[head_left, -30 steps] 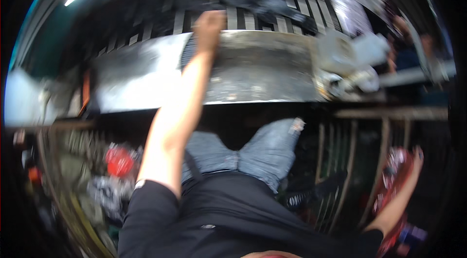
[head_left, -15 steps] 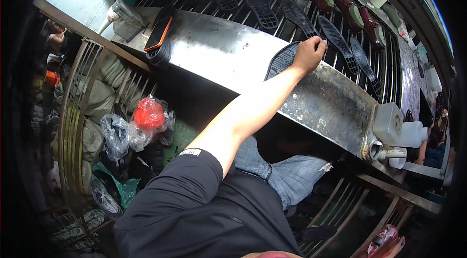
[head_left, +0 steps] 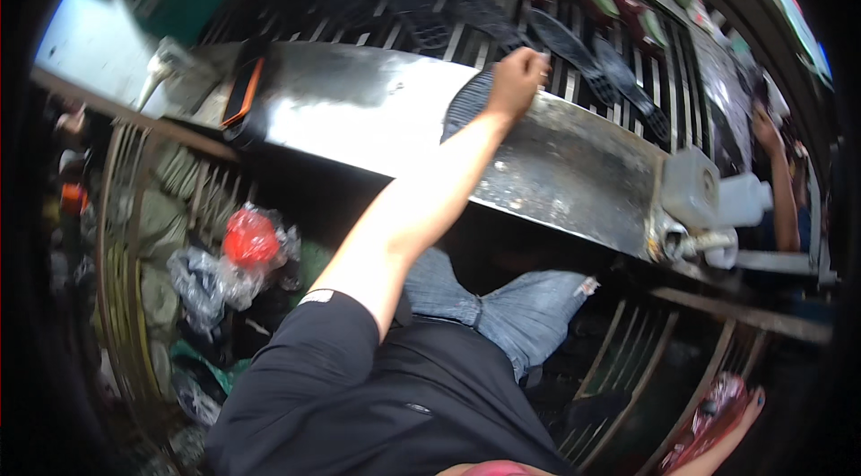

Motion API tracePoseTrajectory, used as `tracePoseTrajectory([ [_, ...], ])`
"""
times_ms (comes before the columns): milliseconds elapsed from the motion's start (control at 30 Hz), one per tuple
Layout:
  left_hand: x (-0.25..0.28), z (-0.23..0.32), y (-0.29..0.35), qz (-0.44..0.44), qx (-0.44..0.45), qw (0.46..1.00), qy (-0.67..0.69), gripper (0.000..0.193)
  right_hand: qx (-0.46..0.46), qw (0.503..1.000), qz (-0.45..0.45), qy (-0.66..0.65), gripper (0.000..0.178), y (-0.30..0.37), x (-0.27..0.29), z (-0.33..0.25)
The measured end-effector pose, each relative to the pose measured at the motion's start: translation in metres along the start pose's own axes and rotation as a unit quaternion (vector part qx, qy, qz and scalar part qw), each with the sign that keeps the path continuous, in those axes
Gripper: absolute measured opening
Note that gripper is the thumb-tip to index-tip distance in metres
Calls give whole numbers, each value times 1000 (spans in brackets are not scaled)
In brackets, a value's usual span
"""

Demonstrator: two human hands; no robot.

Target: The person is applying glue to the bottom of various shoe soles using a brush.

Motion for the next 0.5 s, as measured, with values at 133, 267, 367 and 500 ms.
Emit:
tracePoseTrajectory([
  [133,12,2,-11,16,-36,998,-51,31,-160,986,-22,-29,54,-52,-39,97],
  [267,-13,3,-10,-54,5,997,-57,35,-195,980,25,-38,45,-7,-50,125],
  [367,-9,-9,-7,-46,12,996,-69,35,-194,981,18,2,40,-12,-59,114],
  [500,-4,-10,-8,-44,16,998,-48,34,-190,981,30,-11,35,-18,-53,89],
])
Point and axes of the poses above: each hand's wrist, its own y-axis away from the middle knuckle, its own x-axis out of the back of the hand, z = x × y, the point moved 8 cm from there along -y, towards the middle knuckle, and after that the axes turned 13 degrees about x, right-handed, at the moved point
